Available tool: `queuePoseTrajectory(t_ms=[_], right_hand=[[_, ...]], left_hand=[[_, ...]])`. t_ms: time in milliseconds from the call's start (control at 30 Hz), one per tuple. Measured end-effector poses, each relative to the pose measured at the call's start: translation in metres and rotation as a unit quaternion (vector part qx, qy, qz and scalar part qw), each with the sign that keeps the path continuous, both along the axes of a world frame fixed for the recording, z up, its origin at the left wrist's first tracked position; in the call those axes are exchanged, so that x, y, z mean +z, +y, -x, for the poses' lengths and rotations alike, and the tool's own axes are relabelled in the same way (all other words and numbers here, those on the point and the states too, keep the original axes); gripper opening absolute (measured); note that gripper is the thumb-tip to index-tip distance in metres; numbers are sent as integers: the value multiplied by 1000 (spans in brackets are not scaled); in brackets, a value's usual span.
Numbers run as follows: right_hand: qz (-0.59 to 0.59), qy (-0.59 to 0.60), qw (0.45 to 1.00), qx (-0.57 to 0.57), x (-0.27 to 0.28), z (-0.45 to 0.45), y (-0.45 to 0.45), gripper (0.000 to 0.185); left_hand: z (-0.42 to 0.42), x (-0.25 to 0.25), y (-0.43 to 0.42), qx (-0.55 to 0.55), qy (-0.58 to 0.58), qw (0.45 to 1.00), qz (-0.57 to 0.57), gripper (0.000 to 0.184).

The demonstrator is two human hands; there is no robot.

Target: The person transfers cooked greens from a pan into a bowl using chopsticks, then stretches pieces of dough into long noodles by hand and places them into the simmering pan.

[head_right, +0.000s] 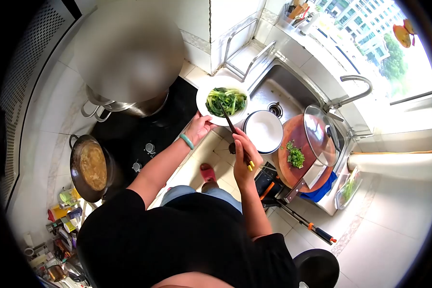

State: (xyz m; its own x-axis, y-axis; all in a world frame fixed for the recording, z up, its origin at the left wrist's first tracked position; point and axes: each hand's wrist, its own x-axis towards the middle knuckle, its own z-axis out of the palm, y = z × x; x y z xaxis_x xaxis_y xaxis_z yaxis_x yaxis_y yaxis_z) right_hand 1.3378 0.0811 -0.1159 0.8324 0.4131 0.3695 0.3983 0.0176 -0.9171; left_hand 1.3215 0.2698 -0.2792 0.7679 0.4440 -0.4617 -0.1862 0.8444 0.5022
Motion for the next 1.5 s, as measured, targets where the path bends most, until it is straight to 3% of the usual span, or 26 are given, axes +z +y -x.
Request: queuePoseTrajectory(t_ms=[133, 233, 333, 433, 467, 533, 633, 867, 1133, 1200, 1500], right_hand=[[76, -24, 997, 7, -2, -5, 3, 14], [121, -175, 974, 75, -23, -23, 18, 21], [138, -224, 951, 164, -44, -56, 53, 28], [252, -311, 884, 240, -66, -90, 91, 38], [295, -354, 851, 252, -87, -103, 101, 34], [340, -412, 793, 291, -103, -119, 112, 31], [384, -453, 749, 296, -136, -132, 117, 22], [418, -460, 713, 324, -125, -121, 117, 27], [433, -491, 696, 294, -132, -126, 138, 36], [415, -519, 690, 288, -135, -128, 141, 36], [491, -440, 687, 305, -117, -119, 146, 37]], left_hand=[[-10, -12, 5, 3, -1, 1000, 28, 58], [-14, -16, 8, -12, -5, 1000, -1, 53], [-11, -10, 7, -54, -34, 998, -25, 44], [-1, -4, 1, -73, -10, 995, -60, 37], [6, 0, -5, -26, -18, 998, -53, 41], [20, -11, -7, -45, 81, 993, -68, 49], [70, 30, -27, -15, 94, 994, -44, 55], [167, 92, -57, 7, 82, 995, -63, 40], [234, 123, -70, 75, 57, 991, -95, 42], [245, 126, -75, 90, 55, 988, -109, 41], [284, 123, -93, 163, 39, 979, -112, 36]])
